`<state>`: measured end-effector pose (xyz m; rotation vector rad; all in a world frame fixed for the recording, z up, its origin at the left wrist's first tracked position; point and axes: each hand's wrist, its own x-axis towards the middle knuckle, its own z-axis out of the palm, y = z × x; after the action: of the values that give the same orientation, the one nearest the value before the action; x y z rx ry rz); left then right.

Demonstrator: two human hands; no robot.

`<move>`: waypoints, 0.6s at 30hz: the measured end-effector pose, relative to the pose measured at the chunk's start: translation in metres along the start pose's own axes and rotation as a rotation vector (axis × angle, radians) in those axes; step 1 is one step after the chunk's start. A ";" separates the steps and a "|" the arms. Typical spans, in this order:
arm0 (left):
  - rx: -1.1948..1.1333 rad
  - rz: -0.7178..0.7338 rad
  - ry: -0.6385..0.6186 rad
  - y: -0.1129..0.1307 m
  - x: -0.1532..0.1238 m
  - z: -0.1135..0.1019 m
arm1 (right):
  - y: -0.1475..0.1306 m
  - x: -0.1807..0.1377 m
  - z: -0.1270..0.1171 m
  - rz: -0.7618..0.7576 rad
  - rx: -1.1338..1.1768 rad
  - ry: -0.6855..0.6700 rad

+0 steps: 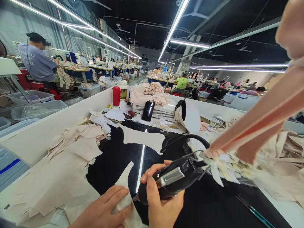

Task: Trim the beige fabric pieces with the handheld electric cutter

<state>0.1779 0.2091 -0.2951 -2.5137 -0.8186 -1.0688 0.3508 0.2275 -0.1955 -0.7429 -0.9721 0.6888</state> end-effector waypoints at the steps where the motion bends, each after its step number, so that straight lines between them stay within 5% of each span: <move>1: 0.003 -0.004 0.000 0.000 0.000 -0.001 | 0.001 -0.001 0.000 -0.001 -0.006 -0.003; 18: 0.035 -0.016 -0.038 -0.001 0.001 0.000 | 0.007 0.002 0.012 0.021 -0.047 0.008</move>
<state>0.1778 0.2104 -0.2944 -2.5093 -0.8615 -1.0058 0.3393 0.2358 -0.1963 -0.7980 -0.9774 0.6828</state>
